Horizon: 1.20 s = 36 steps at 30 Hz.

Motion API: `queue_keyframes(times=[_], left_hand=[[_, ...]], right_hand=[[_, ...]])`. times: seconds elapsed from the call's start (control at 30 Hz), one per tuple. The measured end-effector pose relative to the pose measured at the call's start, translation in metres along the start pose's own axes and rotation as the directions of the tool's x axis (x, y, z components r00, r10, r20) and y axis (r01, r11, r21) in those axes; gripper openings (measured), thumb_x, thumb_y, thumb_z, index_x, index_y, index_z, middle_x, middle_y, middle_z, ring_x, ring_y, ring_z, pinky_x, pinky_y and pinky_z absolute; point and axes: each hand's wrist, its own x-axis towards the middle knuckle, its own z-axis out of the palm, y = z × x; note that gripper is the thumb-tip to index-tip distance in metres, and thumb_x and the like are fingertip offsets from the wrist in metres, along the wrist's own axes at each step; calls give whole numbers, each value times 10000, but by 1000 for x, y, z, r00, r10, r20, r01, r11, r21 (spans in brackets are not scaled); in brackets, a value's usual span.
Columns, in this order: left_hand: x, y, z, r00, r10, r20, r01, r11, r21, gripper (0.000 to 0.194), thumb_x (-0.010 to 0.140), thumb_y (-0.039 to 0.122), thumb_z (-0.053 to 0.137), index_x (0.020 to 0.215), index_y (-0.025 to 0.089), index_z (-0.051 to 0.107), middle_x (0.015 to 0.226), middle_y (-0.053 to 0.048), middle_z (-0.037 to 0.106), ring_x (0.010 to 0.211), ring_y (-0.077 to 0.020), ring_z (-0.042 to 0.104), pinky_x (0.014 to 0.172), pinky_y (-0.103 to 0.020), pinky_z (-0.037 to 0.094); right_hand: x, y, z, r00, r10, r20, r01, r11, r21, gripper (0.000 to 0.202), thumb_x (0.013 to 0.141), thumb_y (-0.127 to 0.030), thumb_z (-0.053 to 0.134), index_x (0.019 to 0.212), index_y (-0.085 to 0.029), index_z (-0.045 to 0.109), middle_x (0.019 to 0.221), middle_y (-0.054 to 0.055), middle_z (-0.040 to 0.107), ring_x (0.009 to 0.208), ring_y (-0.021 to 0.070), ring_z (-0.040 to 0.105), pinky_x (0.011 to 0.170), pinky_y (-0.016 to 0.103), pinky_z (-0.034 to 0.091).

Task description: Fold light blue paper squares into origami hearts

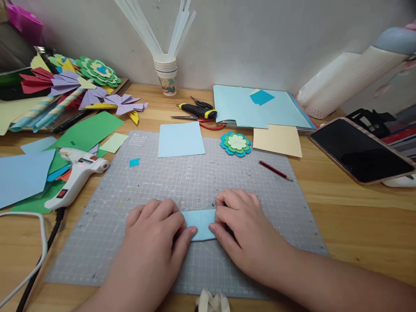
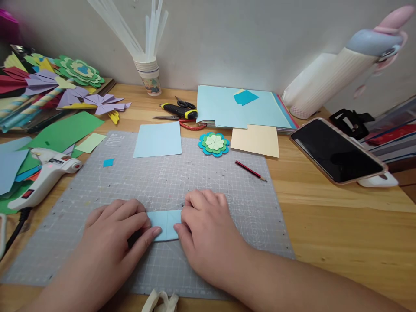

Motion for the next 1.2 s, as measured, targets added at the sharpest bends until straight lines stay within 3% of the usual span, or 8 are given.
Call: queue_keyframes(times=[0.13, 0.23, 0.33, 0.5, 0.83, 1.03, 1.13, 1.2], left_hand=[[1, -1, 1, 998, 39, -56, -38, 999, 8, 201, 892, 306, 532, 718, 209, 549, 763, -4, 550, 769, -225, 498, 718, -407, 320], [0, -1, 2, 979, 186, -82, -190, 981, -44, 73, 920, 250, 516, 946, 229, 581, 827, 10, 586, 791, -204, 518, 730, -383, 340], [-4, -1, 2, 949, 302, -88, -306, 951, -33, 190, 926, 266, 531, 1111, 265, 574, 866, 13, 601, 797, -199, 530, 722, -364, 360], [-6, -3, 6, 929, 361, -86, -355, 932, 78, 301, 914, 240, 552, 1215, 218, 558, 906, -26, 601, 815, -215, 539, 724, -372, 395], [-7, -1, 7, 939, 336, -74, -332, 941, 59, 294, 923, 241, 525, 1214, 226, 562, 901, -33, 588, 824, -223, 542, 718, -394, 431], [-6, 2, 1, 975, 224, -7, -223, 974, 26, 344, 878, 271, 547, 1221, 303, 557, 935, -35, 547, 855, -243, 525, 734, -432, 434], [-6, 2, -1, 982, 188, 2, -188, 982, -11, 387, 844, 266, 575, 1225, 335, 555, 970, -38, 521, 893, -247, 519, 761, -441, 430], [-7, 1, -1, 984, 176, 8, -176, 984, -31, 414, 836, 266, 584, 1239, 352, 545, 989, -37, 510, 911, -246, 514, 779, -447, 426]], right_hand=[[1, 0, 1, 1000, 12, -3, -12, 1000, 2, 188, 873, -187, 559, 689, -178, 525, 912, 24, 542, 906, 218, 450, 777, 399, 295], [2, 1, 2, 1000, 17, -12, -17, 1000, 11, 193, 869, -183, 561, 681, -180, 518, 893, 21, 539, 895, 215, 452, 773, 395, 295], [1, 1, 2, 1000, 16, -22, -15, 1000, 18, 192, 868, -185, 563, 683, -181, 516, 892, 21, 538, 899, 215, 455, 776, 393, 296], [1, 1, 2, 1000, 17, -20, -17, 1000, 24, 198, 867, -167, 553, 673, -179, 514, 899, 23, 547, 906, 216, 457, 772, 392, 293], [2, -1, 0, 1000, 21, -8, -21, 1000, 18, 200, 867, -163, 542, 669, -176, 511, 892, 23, 545, 894, 212, 457, 771, 393, 290], [3, 0, 1, 1000, 0, -22, 0, 1000, -21, 181, 878, -171, 523, 697, -173, 526, 910, 40, 550, 905, 222, 452, 773, 392, 294], [0, -2, -3, 995, -70, -64, 69, 997, -30, 161, 903, -194, 489, 767, -165, 571, 894, 54, 551, 869, 219, 454, 767, 394, 299], [-5, -5, -4, 977, -194, -85, 192, 981, -31, 194, 924, -210, 457, 822, -163, 615, 855, 52, 553, 809, 206, 446, 740, 384, 301]])
